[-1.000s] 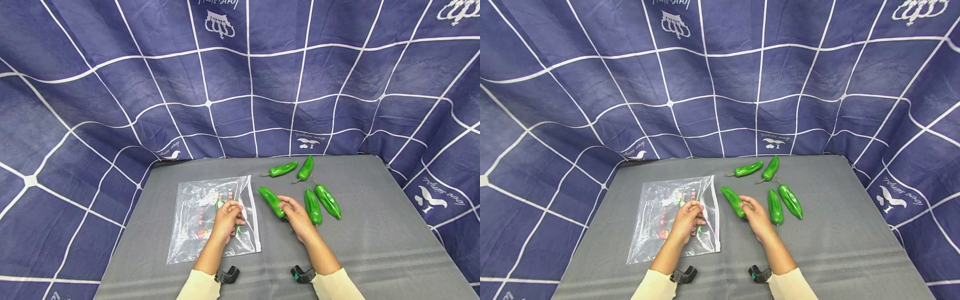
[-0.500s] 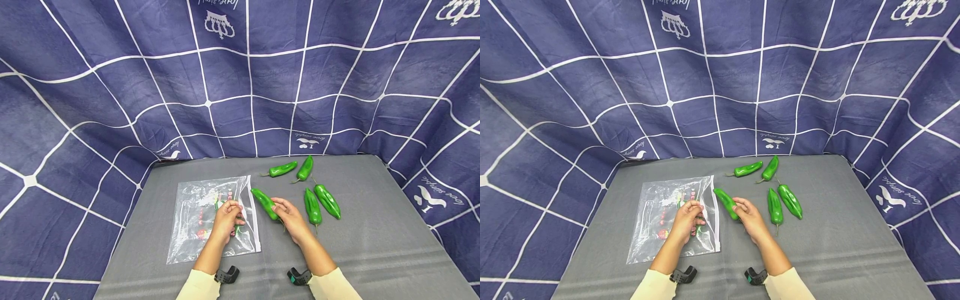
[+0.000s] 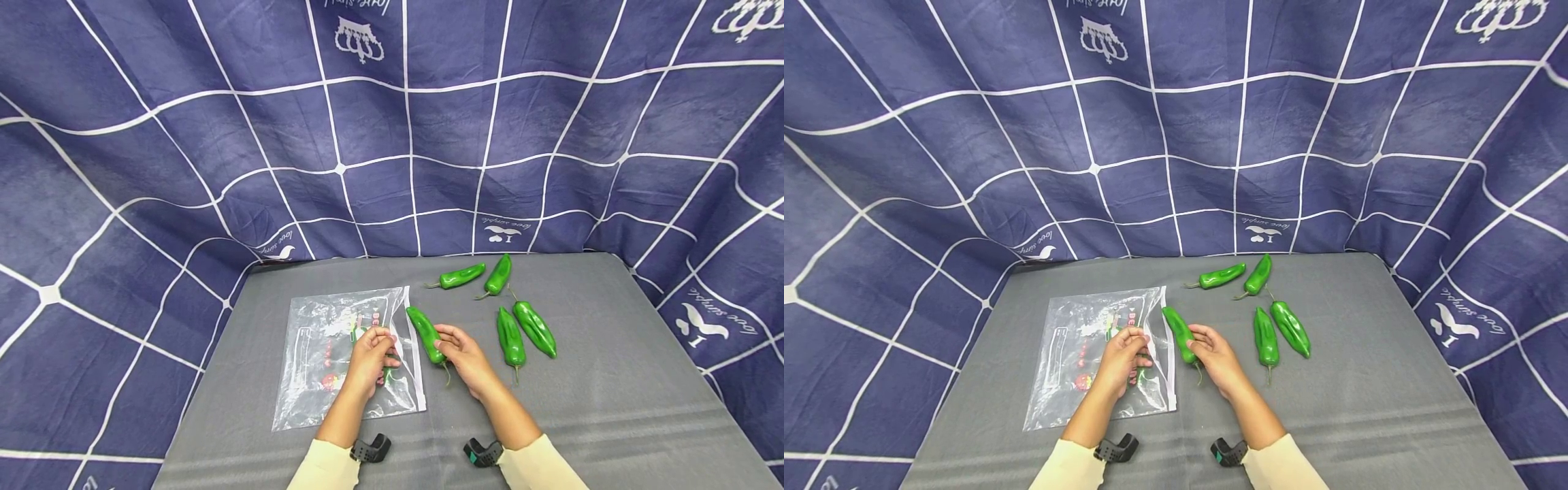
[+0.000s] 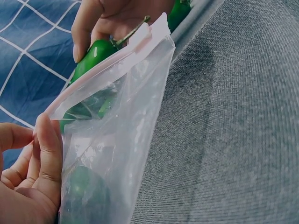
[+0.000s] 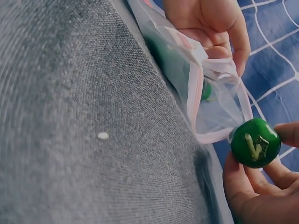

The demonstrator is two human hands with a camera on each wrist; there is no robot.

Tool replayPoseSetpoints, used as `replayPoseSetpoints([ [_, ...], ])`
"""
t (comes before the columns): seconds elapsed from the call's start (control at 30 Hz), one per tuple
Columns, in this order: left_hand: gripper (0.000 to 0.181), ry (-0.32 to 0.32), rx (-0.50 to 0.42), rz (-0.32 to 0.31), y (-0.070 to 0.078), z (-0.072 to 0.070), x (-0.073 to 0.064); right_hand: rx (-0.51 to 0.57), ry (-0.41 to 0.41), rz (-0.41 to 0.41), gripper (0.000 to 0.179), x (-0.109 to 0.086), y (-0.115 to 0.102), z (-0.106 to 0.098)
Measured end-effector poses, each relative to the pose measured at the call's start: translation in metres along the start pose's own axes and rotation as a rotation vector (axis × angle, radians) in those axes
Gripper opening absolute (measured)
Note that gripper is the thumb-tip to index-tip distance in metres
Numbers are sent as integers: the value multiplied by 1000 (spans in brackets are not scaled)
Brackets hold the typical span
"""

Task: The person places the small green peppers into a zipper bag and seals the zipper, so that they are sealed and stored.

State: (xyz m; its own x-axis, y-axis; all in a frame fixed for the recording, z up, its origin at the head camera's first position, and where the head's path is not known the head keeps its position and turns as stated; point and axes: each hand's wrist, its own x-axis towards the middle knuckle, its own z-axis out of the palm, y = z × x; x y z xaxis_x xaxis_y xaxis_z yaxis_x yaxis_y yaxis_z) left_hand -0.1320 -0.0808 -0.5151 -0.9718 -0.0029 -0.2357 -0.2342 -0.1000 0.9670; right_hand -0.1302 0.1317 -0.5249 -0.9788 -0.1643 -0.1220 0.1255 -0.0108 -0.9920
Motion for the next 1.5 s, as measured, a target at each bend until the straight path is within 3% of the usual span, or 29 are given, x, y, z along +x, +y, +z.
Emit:
replayPoseSetpoints([
  [0.17,18,-8,6,-5,3,0,-2,4,-11,-6,45,2,0,5],
  [0.27,18,-1,4,-4,-4,-1,3,6,-34,-8,45,4,0,7],
  [0.53,20,13,-24,14,-5,0,4,-18,-75,-7,48,8,1,15],
  [0.9,18,15,-48,33,-5,1,3,-64,-53,2,44,13,4,25],
  [1.5,15,-10,-81,32,-3,2,3,-93,-125,-77,43,19,10,35],
])
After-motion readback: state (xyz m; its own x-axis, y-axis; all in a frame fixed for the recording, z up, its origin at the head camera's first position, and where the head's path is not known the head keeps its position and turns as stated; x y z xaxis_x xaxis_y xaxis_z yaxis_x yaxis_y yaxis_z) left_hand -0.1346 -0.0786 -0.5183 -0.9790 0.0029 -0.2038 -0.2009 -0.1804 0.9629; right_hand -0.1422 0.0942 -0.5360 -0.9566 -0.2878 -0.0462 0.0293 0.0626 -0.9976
